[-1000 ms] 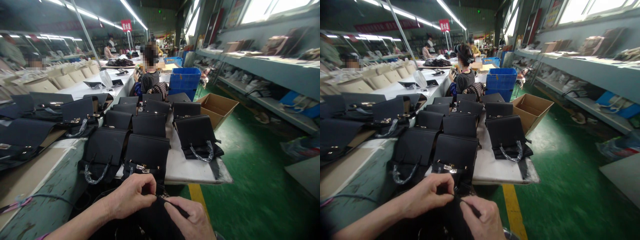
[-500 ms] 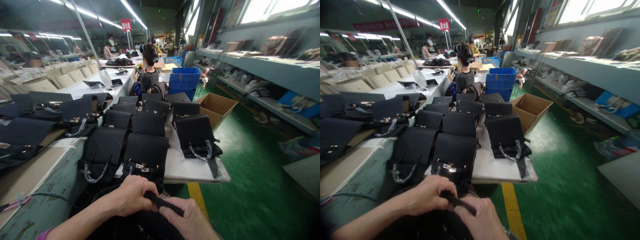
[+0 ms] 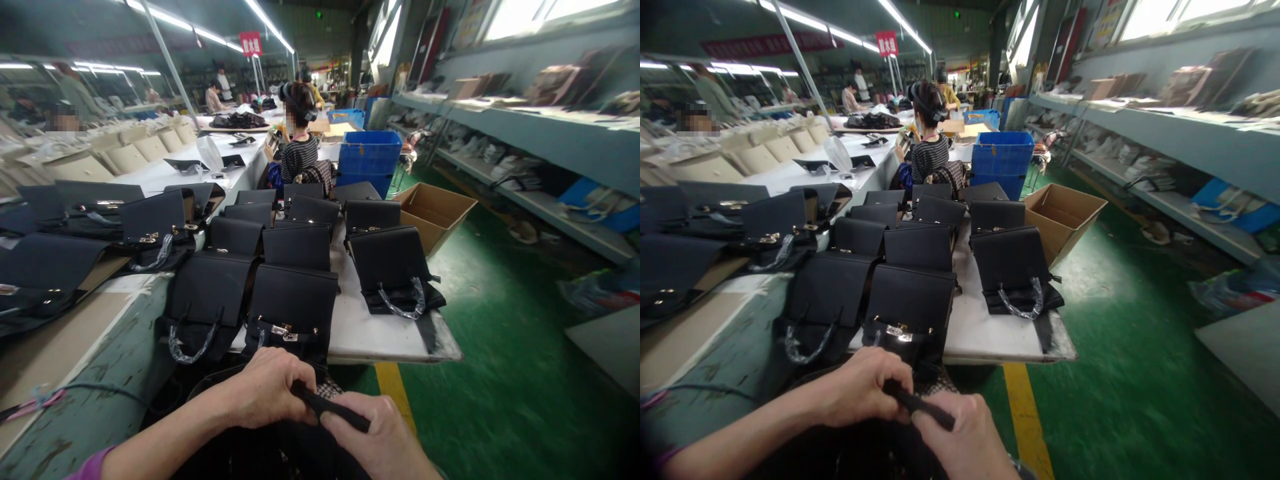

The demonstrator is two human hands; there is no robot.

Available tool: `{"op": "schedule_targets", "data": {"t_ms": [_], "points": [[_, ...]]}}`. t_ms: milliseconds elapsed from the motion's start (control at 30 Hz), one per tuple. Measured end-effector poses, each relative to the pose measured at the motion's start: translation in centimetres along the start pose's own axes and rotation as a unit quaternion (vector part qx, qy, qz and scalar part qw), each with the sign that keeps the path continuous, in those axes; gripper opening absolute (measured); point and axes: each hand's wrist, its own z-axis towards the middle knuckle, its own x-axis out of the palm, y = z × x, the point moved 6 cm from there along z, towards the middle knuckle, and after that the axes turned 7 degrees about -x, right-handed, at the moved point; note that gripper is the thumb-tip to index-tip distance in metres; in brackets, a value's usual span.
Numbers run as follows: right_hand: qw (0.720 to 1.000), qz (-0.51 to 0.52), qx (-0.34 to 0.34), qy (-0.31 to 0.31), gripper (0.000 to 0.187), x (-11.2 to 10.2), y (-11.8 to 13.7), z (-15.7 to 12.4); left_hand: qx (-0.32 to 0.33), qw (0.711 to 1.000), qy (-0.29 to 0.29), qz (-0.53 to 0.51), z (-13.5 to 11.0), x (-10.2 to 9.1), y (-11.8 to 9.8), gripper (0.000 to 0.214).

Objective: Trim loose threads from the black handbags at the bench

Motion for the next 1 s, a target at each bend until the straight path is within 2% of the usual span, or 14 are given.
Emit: {"op": "schedule_targets", "data": {"t_ms": [100,200,333,567,800,1000], "points": [[0.999,0.02,-0.026,0.028,0.017,-0.4,1.1,0.4,0.008,1.0,-0.008,0.016,0.0,0.1,0.0,0.016],[0.997,0.003,-0.071,-0.005,0.017,-0.9,1.8,0.9,0.006,1.0,-0.01,0.024,0.1,0.2,0.0,0.019],[0.992,-0.044,-0.1,-0.061,0.019,-0.7,1.4,1.2,0.004,1.0,-0.005,0.015,-0.2,-0.3,-0.2,0.025],[0.987,-0.049,-0.126,-0.09,0.018,-0.5,1.4,0.9,0.059,0.997,0.032,-0.027,-1.5,-1.4,-1.3,0.02],[0.989,-0.045,-0.12,-0.079,0.017,-0.3,1.7,0.9,0.046,0.999,0.0,-0.023,-1.2,-1.0,-1.2,0.019],[0.995,-0.021,-0.077,-0.064,0.018,-0.5,1.1,0.6,0.024,0.996,0.05,-0.066,-1.5,-2.0,0.4,0.025]]}}
